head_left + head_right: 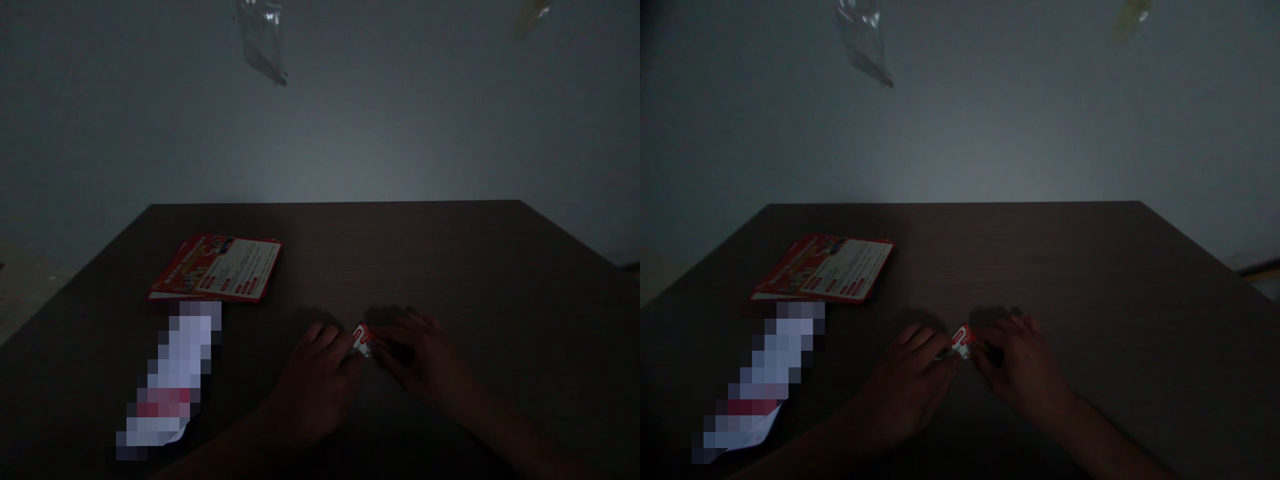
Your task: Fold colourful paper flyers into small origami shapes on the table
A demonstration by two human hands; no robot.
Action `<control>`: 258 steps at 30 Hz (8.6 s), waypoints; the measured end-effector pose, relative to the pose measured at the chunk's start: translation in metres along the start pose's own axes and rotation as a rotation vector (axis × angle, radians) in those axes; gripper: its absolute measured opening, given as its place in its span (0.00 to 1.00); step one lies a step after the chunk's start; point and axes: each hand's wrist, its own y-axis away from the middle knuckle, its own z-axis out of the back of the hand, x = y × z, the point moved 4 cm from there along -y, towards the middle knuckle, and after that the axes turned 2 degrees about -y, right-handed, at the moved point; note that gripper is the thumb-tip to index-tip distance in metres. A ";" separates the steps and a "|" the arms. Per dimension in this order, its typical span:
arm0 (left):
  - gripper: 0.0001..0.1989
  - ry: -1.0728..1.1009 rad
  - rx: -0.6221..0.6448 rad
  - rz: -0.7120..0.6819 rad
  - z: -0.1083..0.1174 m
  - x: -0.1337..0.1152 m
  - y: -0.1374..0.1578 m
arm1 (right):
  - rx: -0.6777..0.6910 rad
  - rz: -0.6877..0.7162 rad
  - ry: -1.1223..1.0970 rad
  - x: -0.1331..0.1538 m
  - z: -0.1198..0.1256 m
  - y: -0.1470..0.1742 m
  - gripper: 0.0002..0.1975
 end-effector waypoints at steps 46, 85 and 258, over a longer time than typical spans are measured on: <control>0.16 0.131 -0.101 0.104 -0.003 0.007 -0.006 | -0.020 -0.072 -0.498 -0.014 0.002 0.002 0.05; 0.06 0.346 -0.381 -0.089 0.015 0.003 -0.006 | -0.105 0.138 -0.750 0.008 0.016 0.004 0.03; 0.08 1.246 -0.168 0.517 -0.012 0.020 -0.005 | -0.095 -0.300 -0.926 -0.006 0.003 0.000 0.09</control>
